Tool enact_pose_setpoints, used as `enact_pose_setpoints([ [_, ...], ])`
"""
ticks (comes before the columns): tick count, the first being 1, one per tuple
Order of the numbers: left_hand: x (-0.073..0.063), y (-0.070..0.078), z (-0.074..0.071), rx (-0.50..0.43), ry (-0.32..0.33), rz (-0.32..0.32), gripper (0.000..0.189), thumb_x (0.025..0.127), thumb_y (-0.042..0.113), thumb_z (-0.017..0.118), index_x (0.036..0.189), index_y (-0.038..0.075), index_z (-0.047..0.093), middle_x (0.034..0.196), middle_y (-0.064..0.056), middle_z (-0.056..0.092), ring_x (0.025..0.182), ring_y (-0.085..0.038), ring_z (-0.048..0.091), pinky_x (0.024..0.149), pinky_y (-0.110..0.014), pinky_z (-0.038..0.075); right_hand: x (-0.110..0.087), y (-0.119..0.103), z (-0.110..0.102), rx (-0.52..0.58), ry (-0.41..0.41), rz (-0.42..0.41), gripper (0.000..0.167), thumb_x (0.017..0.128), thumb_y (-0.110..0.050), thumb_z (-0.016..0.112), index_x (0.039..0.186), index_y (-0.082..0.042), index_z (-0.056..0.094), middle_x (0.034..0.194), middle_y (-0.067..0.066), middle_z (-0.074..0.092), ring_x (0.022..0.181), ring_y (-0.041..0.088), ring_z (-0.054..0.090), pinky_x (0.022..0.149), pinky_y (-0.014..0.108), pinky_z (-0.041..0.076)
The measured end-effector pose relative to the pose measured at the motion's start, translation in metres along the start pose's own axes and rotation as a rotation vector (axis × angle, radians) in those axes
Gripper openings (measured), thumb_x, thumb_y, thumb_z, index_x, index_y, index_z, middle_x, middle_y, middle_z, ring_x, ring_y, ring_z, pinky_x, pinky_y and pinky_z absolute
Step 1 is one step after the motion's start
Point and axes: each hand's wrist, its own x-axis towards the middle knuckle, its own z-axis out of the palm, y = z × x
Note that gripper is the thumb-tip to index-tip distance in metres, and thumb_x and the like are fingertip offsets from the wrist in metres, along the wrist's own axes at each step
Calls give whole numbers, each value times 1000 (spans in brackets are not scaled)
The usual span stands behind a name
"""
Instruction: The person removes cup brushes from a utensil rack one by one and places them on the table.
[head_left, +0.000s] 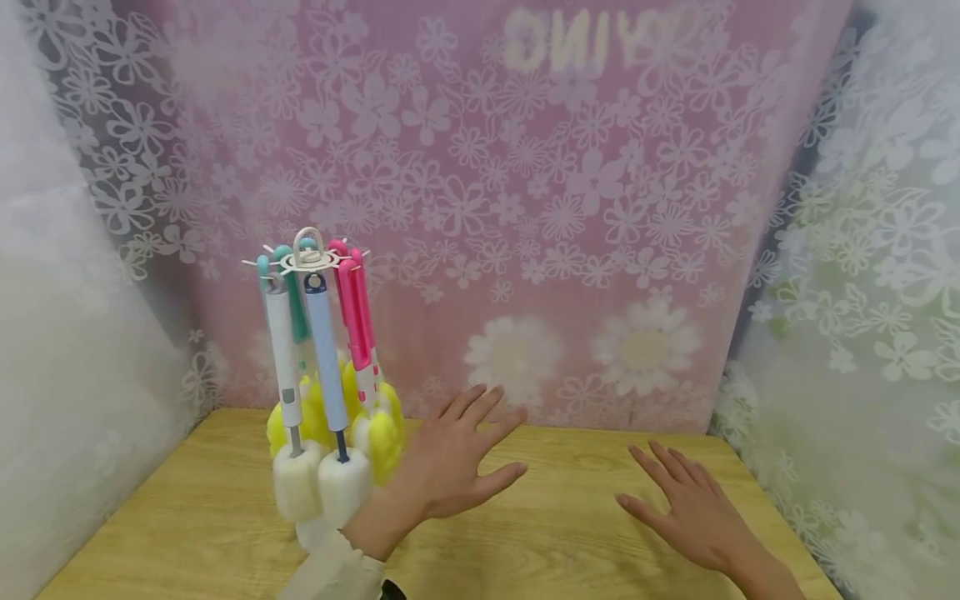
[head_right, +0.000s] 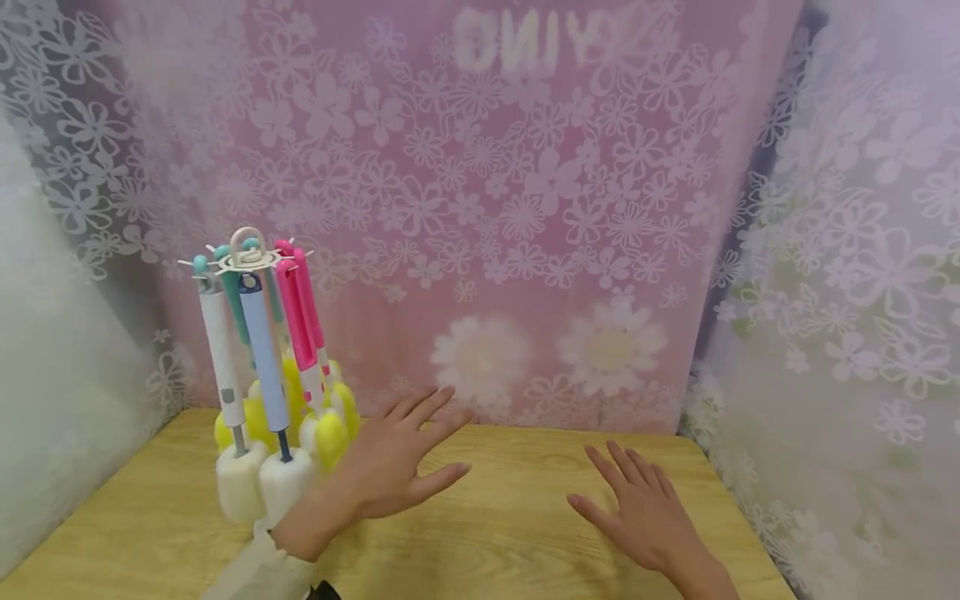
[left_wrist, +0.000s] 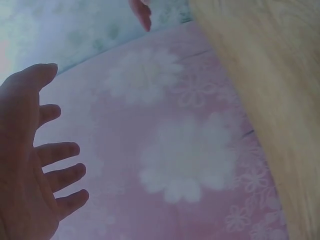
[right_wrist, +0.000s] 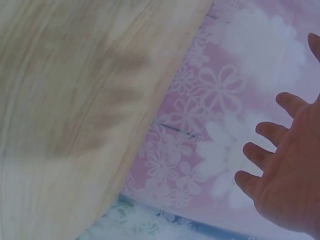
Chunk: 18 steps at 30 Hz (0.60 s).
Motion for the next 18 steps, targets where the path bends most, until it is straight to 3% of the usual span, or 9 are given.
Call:
enact_pose_setpoints([
  [5, 2, -4, -27, -2, 96, 24, 56, 93, 52, 49, 143, 29, 44, 148, -5, 39, 135, -26, 35, 103, -49, 35, 9, -6, -2, -12, 23, -34, 72, 92, -57, 49, 148, -15, 36, 150, 20, 31, 130, 48, 30, 98, 66, 24],
  [18, 8, -28, -101, 20, 303, 126, 52, 91, 38, 60, 139, 20, 51, 138, -9, 49, 124, -26, 47, 97, -46, 42, 31, -32, -6, 8, 48, -89, 70, 93, -56, 48, 151, -21, 30, 152, 16, 29, 133, 45, 29, 99, 66, 25],
])
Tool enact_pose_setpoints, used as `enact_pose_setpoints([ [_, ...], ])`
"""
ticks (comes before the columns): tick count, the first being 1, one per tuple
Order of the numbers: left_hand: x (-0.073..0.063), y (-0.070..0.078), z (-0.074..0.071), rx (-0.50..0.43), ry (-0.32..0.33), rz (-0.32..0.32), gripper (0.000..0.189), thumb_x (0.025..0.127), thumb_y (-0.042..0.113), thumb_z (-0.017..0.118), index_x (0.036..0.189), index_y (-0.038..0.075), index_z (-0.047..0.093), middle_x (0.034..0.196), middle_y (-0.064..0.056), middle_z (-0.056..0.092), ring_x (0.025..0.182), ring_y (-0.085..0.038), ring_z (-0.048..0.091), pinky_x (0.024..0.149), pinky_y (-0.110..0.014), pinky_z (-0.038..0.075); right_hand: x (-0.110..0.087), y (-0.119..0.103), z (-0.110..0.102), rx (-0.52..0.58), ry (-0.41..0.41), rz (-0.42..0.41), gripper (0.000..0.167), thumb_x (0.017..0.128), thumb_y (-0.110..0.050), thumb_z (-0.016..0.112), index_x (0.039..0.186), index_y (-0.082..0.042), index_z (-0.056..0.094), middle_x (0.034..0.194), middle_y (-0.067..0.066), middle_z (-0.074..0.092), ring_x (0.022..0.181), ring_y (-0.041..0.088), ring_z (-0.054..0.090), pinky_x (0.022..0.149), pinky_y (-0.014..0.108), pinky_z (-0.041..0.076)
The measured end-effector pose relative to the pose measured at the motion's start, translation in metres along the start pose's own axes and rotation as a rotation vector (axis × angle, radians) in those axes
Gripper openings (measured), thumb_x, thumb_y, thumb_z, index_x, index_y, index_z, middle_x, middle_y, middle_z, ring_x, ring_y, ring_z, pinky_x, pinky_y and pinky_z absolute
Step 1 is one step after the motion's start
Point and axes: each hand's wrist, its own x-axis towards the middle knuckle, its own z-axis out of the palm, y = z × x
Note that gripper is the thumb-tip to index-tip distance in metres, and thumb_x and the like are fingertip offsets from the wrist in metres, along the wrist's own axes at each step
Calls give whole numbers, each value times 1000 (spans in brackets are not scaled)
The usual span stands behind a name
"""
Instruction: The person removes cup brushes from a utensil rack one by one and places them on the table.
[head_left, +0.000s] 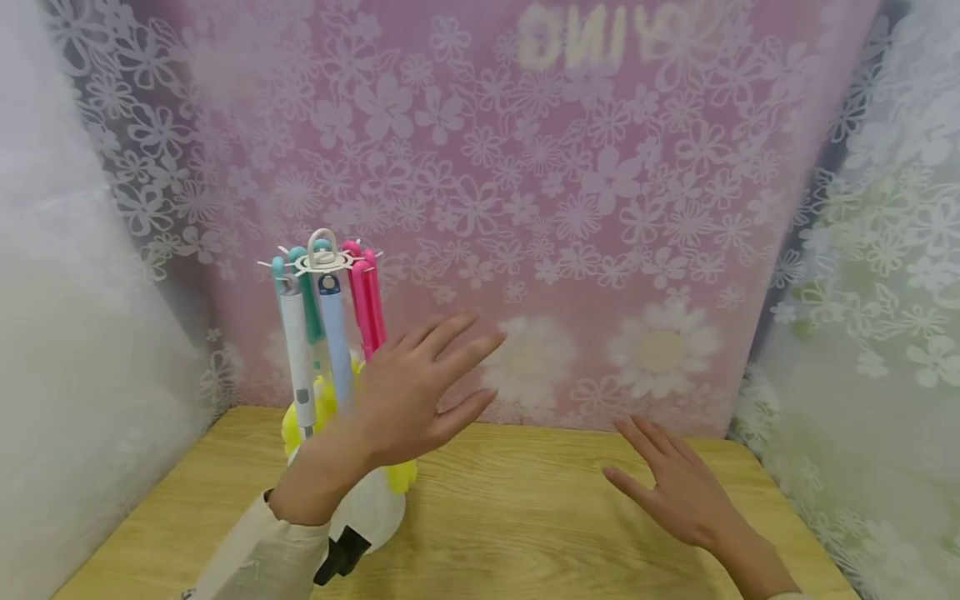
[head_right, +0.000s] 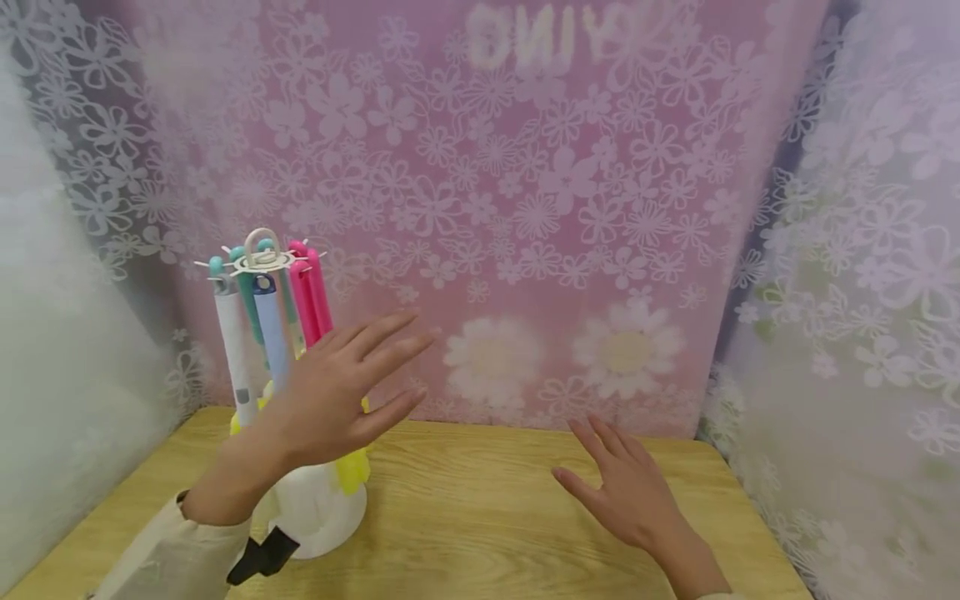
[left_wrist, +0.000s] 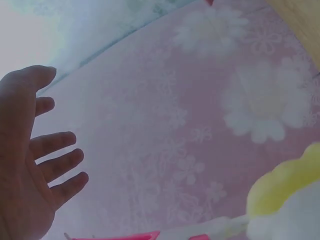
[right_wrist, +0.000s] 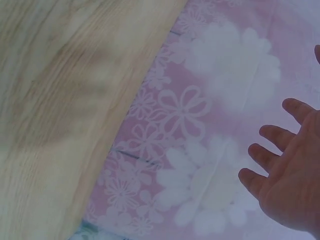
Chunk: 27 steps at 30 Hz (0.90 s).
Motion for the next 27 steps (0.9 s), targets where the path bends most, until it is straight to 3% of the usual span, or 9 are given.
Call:
enact_pose_setpoints([
  [6, 6, -12, -31, 56, 71, 41, 50, 90, 37, 60, 137, 19, 52, 137, -10, 50, 123, -30, 47, 99, -48, 39, 9, -12, 2, 2, 9, -33, 69, 93, -56, 48, 152, -26, 26, 153, 13, 28, 134, 44, 28, 99, 66, 24],
  [11, 7, -23, -52, 120, 108, 23, 48, 90, 35, 59, 135, 17, 54, 137, -13, 50, 124, -34, 46, 100, -53, 36, 17, -20, 4, 7, 24, -64, 69, 93, -55, 48, 152, -27, 25, 154, 12, 27, 135, 42, 27, 100, 65, 24],
  [19, 5, -45, -78, 210, 107, -81, 49, 88, 32, 61, 133, 14, 56, 138, -15, 49, 129, -34, 41, 103, -55, 32, 28, -31, 9, 28, 21, -88, 68, 93, -56, 47, 152, -27, 26, 154, 10, 25, 137, 41, 24, 99, 68, 24],
  [27, -4, -67, -87, 313, 126, -208, 46, 88, 36, 56, 127, 13, 61, 137, -16, 49, 131, -34, 38, 102, -54, 32, 33, -38, 15, 34, 29, -102, 68, 93, -57, 46, 152, -29, 26, 154, 9, 27, 137, 40, 25, 99, 67, 25],
])
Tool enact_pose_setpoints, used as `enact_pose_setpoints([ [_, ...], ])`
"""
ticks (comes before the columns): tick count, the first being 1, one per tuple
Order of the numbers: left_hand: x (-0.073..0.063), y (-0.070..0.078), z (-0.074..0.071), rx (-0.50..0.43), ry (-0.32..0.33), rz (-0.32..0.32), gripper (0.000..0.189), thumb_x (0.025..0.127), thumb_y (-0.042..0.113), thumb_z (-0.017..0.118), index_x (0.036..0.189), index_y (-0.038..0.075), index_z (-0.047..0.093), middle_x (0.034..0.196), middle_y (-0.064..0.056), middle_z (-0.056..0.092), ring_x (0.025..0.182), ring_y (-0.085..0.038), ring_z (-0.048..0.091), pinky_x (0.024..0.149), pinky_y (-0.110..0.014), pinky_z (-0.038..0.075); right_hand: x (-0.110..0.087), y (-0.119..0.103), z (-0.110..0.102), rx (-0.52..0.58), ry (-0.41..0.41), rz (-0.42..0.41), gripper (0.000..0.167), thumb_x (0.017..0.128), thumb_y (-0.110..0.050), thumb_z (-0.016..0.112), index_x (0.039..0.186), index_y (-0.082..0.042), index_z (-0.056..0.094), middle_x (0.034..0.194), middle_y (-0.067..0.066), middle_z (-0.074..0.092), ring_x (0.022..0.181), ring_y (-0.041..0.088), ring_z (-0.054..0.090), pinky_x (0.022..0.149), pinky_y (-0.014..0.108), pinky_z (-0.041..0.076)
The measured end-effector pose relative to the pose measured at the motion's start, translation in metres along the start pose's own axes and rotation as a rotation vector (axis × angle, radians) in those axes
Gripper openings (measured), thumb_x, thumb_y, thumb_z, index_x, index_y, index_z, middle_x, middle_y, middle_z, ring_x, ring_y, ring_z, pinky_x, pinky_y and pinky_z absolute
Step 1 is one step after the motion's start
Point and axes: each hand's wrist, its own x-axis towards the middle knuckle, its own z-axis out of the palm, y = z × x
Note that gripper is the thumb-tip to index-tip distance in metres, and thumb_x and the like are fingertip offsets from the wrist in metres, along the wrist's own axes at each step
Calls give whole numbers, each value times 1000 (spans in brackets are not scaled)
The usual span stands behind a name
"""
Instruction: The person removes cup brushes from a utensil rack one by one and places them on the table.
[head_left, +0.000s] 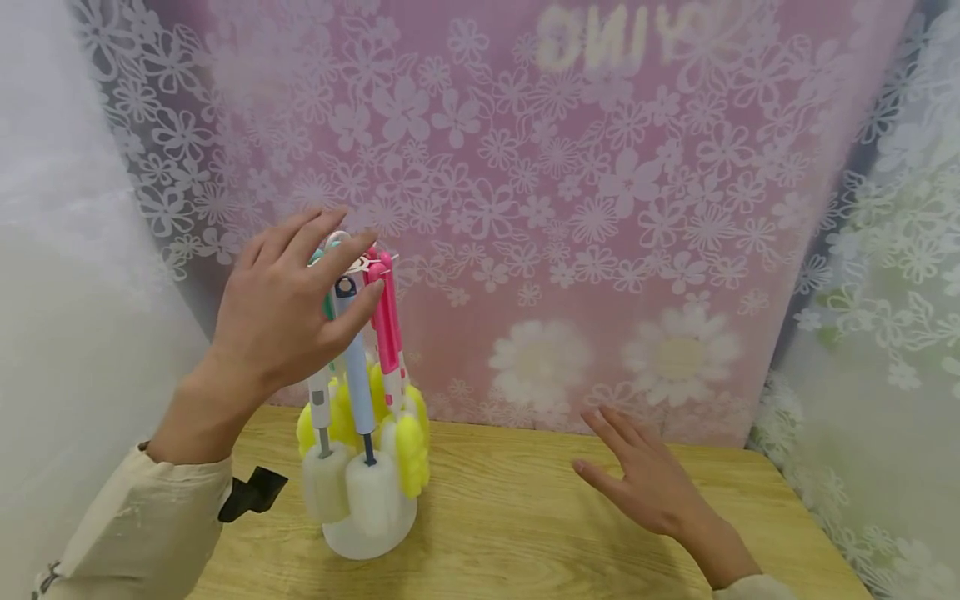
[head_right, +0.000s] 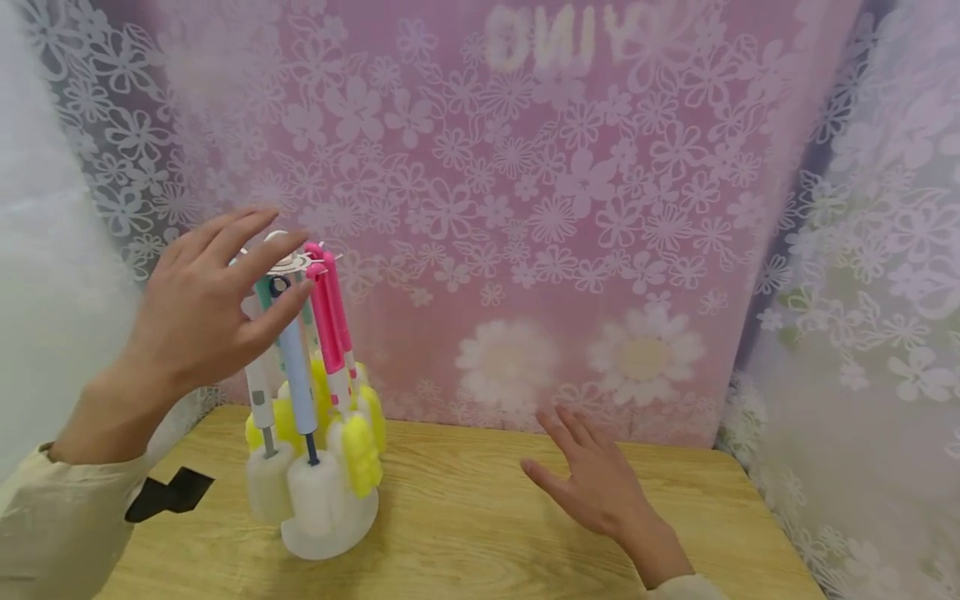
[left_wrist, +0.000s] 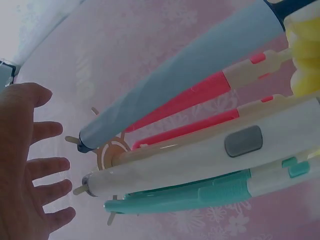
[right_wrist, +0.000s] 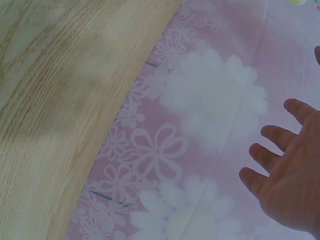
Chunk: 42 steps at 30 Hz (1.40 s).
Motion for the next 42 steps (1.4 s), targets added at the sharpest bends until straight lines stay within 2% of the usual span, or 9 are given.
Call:
enact_pose_setpoints([
  [2, -1, -3, 1, 17, -36, -34, 47, 88, 38, 55, 128, 15, 60, 140, -15, 48, 132, -35, 36, 103, -55, 30, 0, 0, 1, -3, -4, -1, 68, 93, -57, 46, 152, -29, 25, 154, 9, 27, 137, 39, 24, 100, 67, 24],
  [8, -2, -12, 4, 38, -206, -126, 53, 91, 44, 53, 138, 18, 53, 150, -11, 36, 137, -40, 27, 108, -59, 19, 2, -2, 5, -40, -17, -9, 71, 92, -60, 46, 152, -27, 25, 155, 7, 25, 140, 37, 21, 104, 64, 20],
  [13, -3, -19, 6, -16, -291, -140, 53, 93, 45, 52, 139, 20, 51, 154, -7, 28, 132, -40, 35, 100, -64, 30, 3, -4, 7, -46, -20, -12, 71, 92, -60, 46, 152, -26, 27, 155, 6, 25, 140, 36, 21, 104, 63, 21],
  [18, -5, -22, 8, -48, -331, -159, 53, 93, 47, 51, 139, 22, 52, 155, -9, 25, 129, -42, 39, 91, -67, 37, 4, -10, 8, -40, -26, -15, 70, 92, -59, 46, 151, -26, 29, 154, 8, 26, 138, 39, 24, 102, 65, 23],
  [24, -8, -24, 12, -51, -311, -139, 50, 92, 46, 55, 134, 18, 56, 135, -13, 52, 125, -36, 42, 90, -62, 42, 8, -14, 14, -22, -37, -17, 71, 92, -61, 45, 151, -25, 28, 155, 6, 26, 138, 39, 25, 102, 65, 24],
  [30, -8, -23, 16, -55, -273, -161, 49, 92, 46, 53, 129, 15, 60, 128, -13, 58, 125, -35, 43, 89, -61, 43, 16, -25, 18, 20, -36, -30, 70, 92, -61, 45, 151, -27, 29, 154, 6, 27, 137, 37, 28, 102, 63, 27],
  [39, -9, -24, 27, -50, -101, -151, 41, 92, 41, 53, 119, 14, 69, 118, -11, 65, 116, -34, 53, 87, -55, 47, 36, -67, 18, 221, 38, -64, 62, 94, -54, 48, 150, -33, 29, 153, 1, 29, 137, 31, 31, 98, 63, 34],
  [42, -9, -24, 29, -42, -62, -150, 41, 92, 41, 51, 117, 14, 70, 116, -10, 67, 114, -33, 54, 87, -54, 48, 46, -84, 16, 298, 57, -88, 60, 95, -52, 47, 149, -34, 28, 153, -3, 28, 137, 27, 31, 99, 60, 35],
])
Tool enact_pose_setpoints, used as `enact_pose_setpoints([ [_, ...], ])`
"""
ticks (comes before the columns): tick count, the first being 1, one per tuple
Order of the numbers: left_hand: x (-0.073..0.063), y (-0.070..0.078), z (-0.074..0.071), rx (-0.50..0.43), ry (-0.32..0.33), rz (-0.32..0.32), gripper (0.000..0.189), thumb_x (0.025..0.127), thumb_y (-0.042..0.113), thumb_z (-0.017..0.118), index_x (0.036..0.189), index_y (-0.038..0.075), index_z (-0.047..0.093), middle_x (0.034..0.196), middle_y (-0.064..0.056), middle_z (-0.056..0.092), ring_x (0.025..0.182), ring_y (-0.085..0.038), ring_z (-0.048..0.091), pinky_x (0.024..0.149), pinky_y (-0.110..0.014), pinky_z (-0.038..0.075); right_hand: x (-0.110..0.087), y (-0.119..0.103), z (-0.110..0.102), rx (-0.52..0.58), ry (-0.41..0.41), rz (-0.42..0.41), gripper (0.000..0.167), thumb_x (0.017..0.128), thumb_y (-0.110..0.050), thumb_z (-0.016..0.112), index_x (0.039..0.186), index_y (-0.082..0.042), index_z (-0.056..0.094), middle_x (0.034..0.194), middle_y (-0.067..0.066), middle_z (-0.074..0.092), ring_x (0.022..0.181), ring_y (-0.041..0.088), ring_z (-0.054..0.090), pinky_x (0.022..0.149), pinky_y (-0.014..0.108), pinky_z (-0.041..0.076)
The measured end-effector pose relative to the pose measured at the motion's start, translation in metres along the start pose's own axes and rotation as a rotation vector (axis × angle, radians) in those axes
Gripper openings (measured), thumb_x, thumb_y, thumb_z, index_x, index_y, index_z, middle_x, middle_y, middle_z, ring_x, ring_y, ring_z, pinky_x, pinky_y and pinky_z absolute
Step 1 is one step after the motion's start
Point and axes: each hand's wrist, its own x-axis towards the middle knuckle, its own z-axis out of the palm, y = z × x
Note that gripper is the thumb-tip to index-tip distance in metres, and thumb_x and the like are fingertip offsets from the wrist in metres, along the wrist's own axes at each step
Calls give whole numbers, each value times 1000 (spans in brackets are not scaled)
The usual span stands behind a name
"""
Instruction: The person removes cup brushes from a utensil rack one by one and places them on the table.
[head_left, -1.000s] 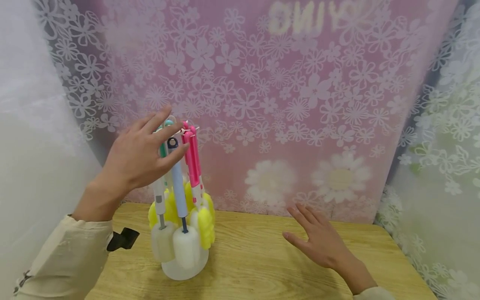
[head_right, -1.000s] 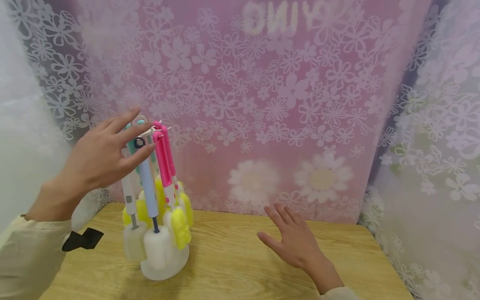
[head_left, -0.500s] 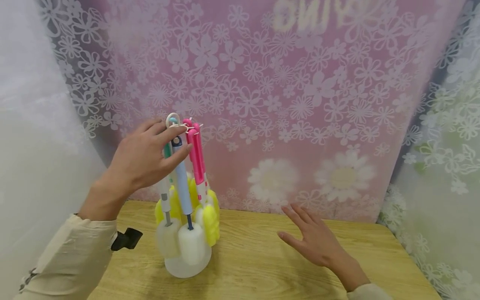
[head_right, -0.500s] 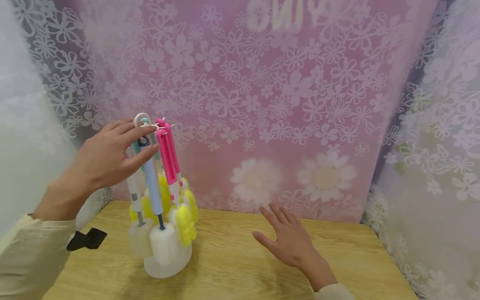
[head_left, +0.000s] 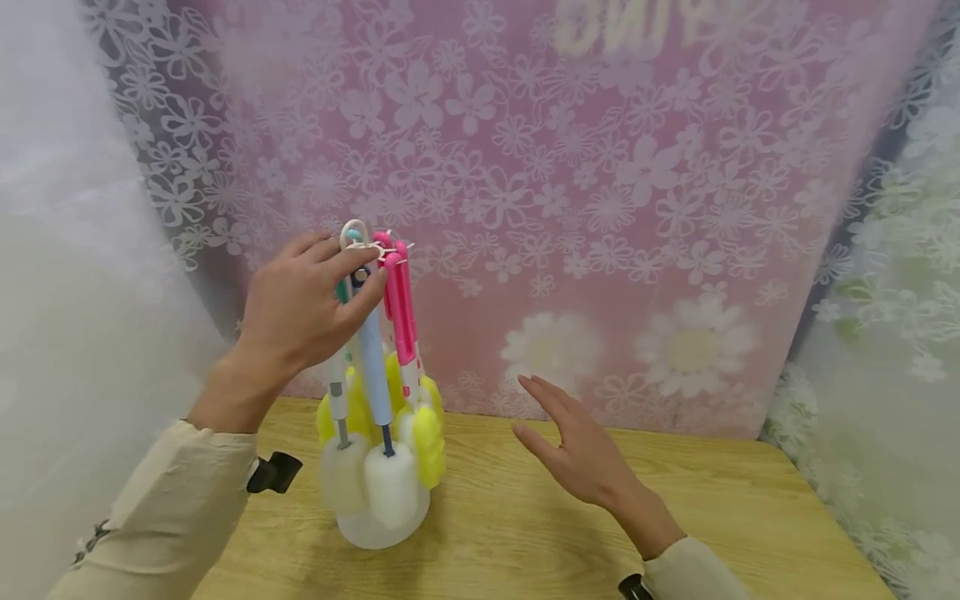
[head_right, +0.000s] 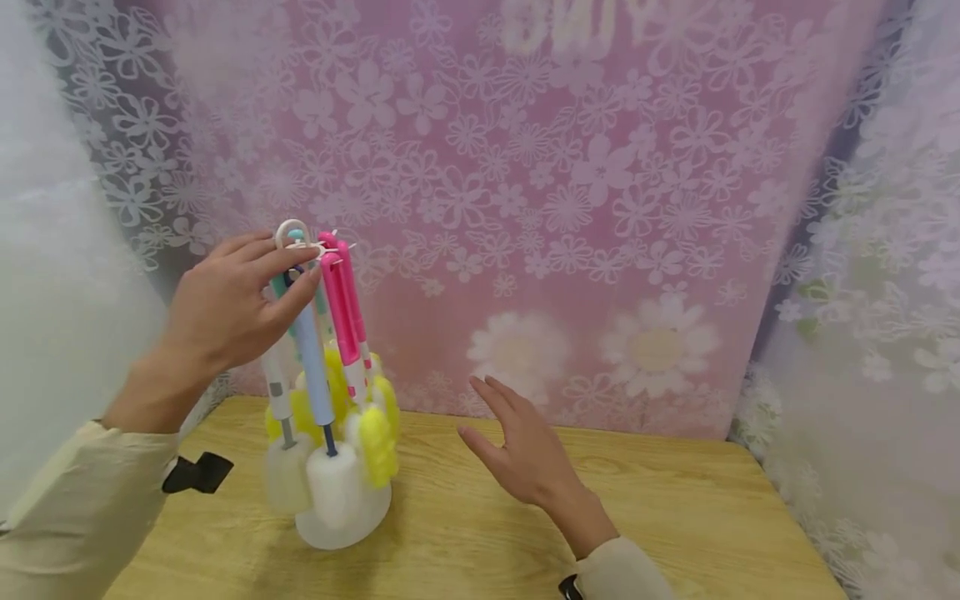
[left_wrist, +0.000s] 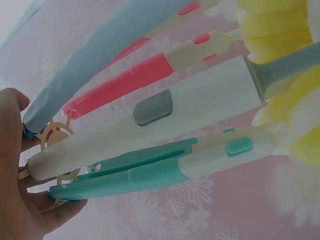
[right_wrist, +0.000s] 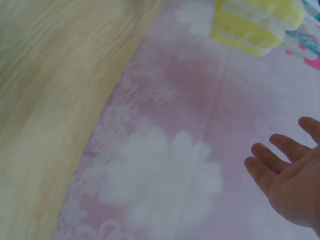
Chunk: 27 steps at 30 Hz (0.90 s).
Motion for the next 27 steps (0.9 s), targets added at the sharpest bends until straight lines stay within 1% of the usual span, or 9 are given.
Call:
enact_pose_setpoints([
  [2, 0, 1, 3, 2, 22, 0, 41, 93, 40, 50, 116, 14, 71, 114, -10, 67, 113, -32, 55, 86, -53, 48, 8, -9, 1, 47, 19, -17, 59, 96, -50, 48, 149, -34, 28, 152, -5, 29, 138, 24, 31, 100, 58, 35],
  [4, 0, 2, 6, 1, 40, -3, 40, 93, 39, 49, 115, 14, 71, 113, -10, 68, 111, -31, 56, 84, -53, 49, 16, -19, 3, 115, 43, -41, 57, 96, -46, 50, 148, -31, 31, 150, -5, 32, 136, 22, 34, 101, 54, 37],
  [9, 0, 2, 8, -4, 57, -18, 40, 93, 37, 49, 115, 12, 71, 114, -10, 67, 111, -31, 57, 86, -52, 49, 36, -44, 17, 342, 92, -82, 48, 96, -33, 57, 141, -21, 45, 141, 1, 46, 125, 25, 47, 96, 48, 43],
  [13, -1, 1, 8, -2, 67, -26, 40, 93, 37, 49, 114, 11, 71, 114, -10, 67, 112, -32, 57, 87, -52, 49, 51, -67, 32, 468, 126, -44, 43, 93, -31, 61, 133, -17, 55, 129, -1, 56, 111, 21, 56, 90, 42, 48],
  [16, 0, 1, 8, 0, 83, -21, 41, 93, 38, 48, 112, 11, 72, 112, -10, 68, 111, -31, 57, 86, -51, 49, 63, -80, 42, 523, 158, -16, 41, 92, -33, 64, 128, -15, 60, 122, -3, 60, 103, 16, 59, 86, 37, 50],
  [19, 0, 1, 8, 7, 90, -28, 43, 93, 39, 46, 111, 11, 73, 111, -10, 68, 111, -31, 56, 88, -53, 46, 75, -89, 49, 552, 193, -6, 42, 90, -37, 65, 124, -14, 62, 118, -4, 62, 100, 15, 60, 84, 34, 51],
  [23, -1, 3, 9, 23, 81, -50, 44, 93, 42, 45, 112, 12, 72, 113, -11, 68, 113, -33, 55, 93, -56, 41, 86, -97, 54, 580, 230, -2, 41, 88, -40, 67, 120, -15, 63, 111, -7, 64, 97, 12, 61, 83, 32, 51],
  [27, -1, 5, 7, 39, 75, -51, 44, 94, 41, 45, 112, 12, 72, 112, -12, 68, 114, -34, 55, 98, -54, 37, 92, -102, 56, 591, 240, -9, 38, 87, -39, 68, 117, -16, 64, 106, -9, 64, 93, 11, 60, 80, 31, 52],
])
